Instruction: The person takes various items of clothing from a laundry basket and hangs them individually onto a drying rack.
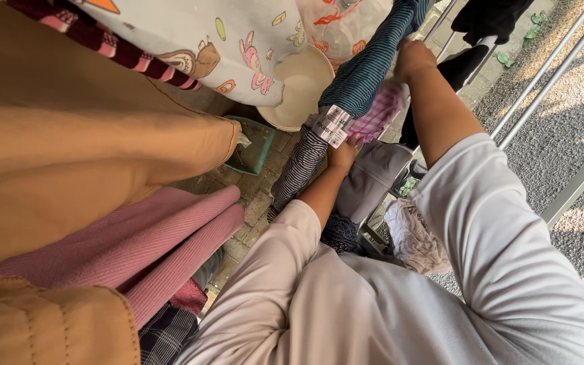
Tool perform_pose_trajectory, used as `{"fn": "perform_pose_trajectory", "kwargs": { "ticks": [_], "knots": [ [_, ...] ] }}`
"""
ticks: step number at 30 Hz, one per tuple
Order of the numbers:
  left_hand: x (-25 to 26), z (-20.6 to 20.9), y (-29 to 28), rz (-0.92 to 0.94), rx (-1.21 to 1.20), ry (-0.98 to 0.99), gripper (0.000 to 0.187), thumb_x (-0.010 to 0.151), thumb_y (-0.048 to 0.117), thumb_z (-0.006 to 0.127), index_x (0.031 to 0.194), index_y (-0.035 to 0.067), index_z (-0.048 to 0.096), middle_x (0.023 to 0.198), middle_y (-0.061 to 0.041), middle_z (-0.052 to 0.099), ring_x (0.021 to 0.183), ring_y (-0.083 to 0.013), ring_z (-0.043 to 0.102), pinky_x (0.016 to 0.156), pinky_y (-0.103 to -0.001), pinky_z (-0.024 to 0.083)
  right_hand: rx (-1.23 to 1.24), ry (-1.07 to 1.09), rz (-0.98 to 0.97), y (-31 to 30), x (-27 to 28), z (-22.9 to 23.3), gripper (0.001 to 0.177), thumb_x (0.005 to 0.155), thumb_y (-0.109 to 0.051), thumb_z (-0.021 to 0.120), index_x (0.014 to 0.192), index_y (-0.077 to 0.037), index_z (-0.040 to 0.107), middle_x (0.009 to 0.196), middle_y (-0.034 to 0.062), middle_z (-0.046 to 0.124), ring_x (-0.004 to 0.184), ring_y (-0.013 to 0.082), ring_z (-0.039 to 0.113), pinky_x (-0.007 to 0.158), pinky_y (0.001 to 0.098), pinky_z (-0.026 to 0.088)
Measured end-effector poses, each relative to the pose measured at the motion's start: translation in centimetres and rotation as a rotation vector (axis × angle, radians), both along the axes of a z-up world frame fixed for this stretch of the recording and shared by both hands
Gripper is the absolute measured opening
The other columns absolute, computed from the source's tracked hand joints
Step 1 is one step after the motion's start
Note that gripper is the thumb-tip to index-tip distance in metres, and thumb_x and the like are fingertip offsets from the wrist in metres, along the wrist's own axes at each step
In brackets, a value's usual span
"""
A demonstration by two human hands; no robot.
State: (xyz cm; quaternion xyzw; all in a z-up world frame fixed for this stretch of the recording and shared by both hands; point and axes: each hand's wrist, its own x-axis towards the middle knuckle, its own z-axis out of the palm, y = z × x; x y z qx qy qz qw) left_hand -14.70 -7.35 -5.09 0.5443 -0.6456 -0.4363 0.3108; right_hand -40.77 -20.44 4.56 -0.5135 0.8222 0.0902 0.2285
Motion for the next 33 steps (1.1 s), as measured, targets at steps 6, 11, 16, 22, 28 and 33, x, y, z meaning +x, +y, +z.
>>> {"fn": "perform_pose_trajectory", "kwargs": {
  "ticks": [6, 11, 16, 22, 28, 33],
  "knots": [
    [-0.3, 2.4, -0.4, -0.092, -0.020, -0.010, 0.024, 0.091, 0.029, 0.076, 0.099, 0.009, 0.066, 0.092, -0.008, 0.069, 0.081, -0.0295, 0.067, 0.078, -0.041, 0.053, 0.114, -0.052, 0.105, 0.8, 3.3, 8.4, 0.050, 0.083, -0.031, 0.080, 0.127, -0.011, 0.066, 0.122, 0.0182, 0.069, 0.114, 0.0380, 0.065, 0.093, 0.0494, 0.053],
    [-0.5, 4.3, -0.9, -0.177, -0.028, -0.282, 0.044, 0.076, 0.036, 0.086, 0.104, 0.010, 0.065, 0.093, -0.015, 0.073, 0.084, -0.0353, 0.069, 0.073, -0.047, 0.053, -0.199, -0.233, 0.204, 6.0, 3.6, 16.7, 0.035, 0.088, -0.023, 0.077, 0.119, -0.010, 0.072, 0.114, 0.0184, 0.072, 0.109, 0.0362, 0.067, 0.091, 0.0480, 0.054],
    [-2.5, 2.7, -2.0, -0.436, -0.076, -0.491, 0.063, 0.090, 0.015, 0.070, 0.148, 0.013, 0.044, 0.107, -0.025, 0.070, 0.092, -0.0426, 0.070, 0.076, -0.053, 0.054, -0.554, -0.506, 0.212, 15.2, 2.3, 25.1, 0.031, 0.097, -0.022, 0.077, 0.119, -0.003, 0.068, 0.113, 0.0165, 0.071, 0.101, 0.0269, 0.071, 0.085, 0.0412, 0.058],
    [-2.2, 3.2, -0.5, -0.322, 0.093, -0.411, 0.041, 0.097, 0.022, 0.065, 0.134, 0.009, 0.054, 0.111, -0.020, 0.074, 0.105, -0.0415, 0.071, 0.092, -0.051, 0.055, -0.473, -0.354, -0.044, 28.1, 3.1, 28.7, 0.031, 0.091, -0.018, 0.080, 0.117, -0.002, 0.071, 0.100, 0.0148, 0.074, 0.091, 0.0271, 0.072, 0.078, 0.0410, 0.055],
    [0.4, 8.8, 2.5, -0.324, 0.034, -0.231, 0.047, 0.093, 0.021, 0.067, 0.137, 0.007, 0.056, 0.132, -0.023, 0.060, 0.125, -0.0419, 0.056, 0.106, -0.050, 0.043, -0.386, -0.602, -0.214, 38.5, 9.0, 27.0, 0.025, 0.082, -0.024, 0.080, 0.104, -0.011, 0.080, 0.096, 0.0053, 0.079, 0.087, 0.0231, 0.074, 0.080, 0.0365, 0.058],
    [2.6, 21.6, 6.8, -0.623, -0.404, 0.220, 0.048, 0.093, 0.022, 0.069, 0.136, 0.004, 0.058, 0.149, -0.025, 0.049, 0.142, -0.0427, 0.043, 0.119, -0.050, 0.033, -0.320, -0.301, -0.201, 41.5, 14.1, 26.0, 0.033, 0.073, -0.022, 0.090, 0.099, -0.007, 0.077, 0.094, 0.0119, 0.073, 0.086, 0.0280, 0.070, 0.079, 0.0409, 0.055]
  ]
}}
